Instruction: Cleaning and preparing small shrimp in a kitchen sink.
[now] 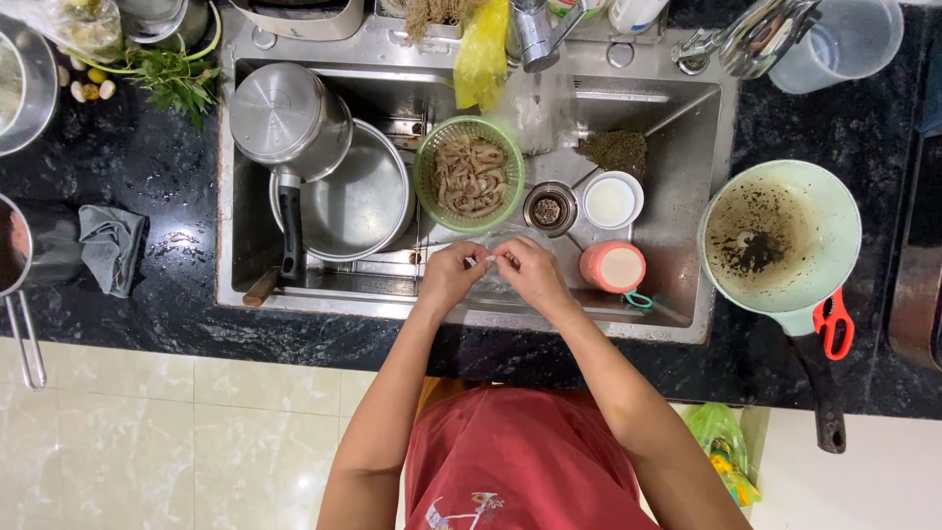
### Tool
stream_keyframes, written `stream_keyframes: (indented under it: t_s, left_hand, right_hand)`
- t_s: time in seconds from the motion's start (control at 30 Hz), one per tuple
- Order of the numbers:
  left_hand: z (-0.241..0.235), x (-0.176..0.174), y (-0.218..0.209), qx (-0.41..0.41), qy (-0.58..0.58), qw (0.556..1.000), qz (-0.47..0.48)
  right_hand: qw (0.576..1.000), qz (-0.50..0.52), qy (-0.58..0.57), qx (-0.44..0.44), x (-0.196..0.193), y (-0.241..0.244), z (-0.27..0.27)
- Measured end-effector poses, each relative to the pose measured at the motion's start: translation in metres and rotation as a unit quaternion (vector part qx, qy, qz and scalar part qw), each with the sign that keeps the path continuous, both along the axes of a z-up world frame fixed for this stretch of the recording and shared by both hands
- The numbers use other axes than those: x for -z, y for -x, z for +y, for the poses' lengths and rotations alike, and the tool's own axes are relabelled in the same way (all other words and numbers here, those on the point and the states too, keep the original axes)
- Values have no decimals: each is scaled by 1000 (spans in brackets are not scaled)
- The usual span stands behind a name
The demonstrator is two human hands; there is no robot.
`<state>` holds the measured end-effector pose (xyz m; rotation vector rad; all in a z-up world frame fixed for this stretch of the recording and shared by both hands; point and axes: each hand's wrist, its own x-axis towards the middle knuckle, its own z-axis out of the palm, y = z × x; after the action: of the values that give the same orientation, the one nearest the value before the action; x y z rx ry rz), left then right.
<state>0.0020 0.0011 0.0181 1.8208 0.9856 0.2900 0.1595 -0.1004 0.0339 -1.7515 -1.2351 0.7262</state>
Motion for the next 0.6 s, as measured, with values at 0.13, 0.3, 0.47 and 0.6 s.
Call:
stream_keyframes:
  t_s: [0.13,0.3,0.47,0.6]
  left_hand:
    - [0,-2,-1,-13,30,999,11]
    - [1,-1,2,-20,59,998,11]
    - [2,0,5,-24,80,996,-20]
    - [3,-4,8,-26,107,994,8]
  right_hand:
    - [1000,-11,3,16,3,1,1]
    - [999,9,12,38,8,1,1]
    - [998,38,17,47,11,1,1]
    - [997,53,29,52,11,2,1]
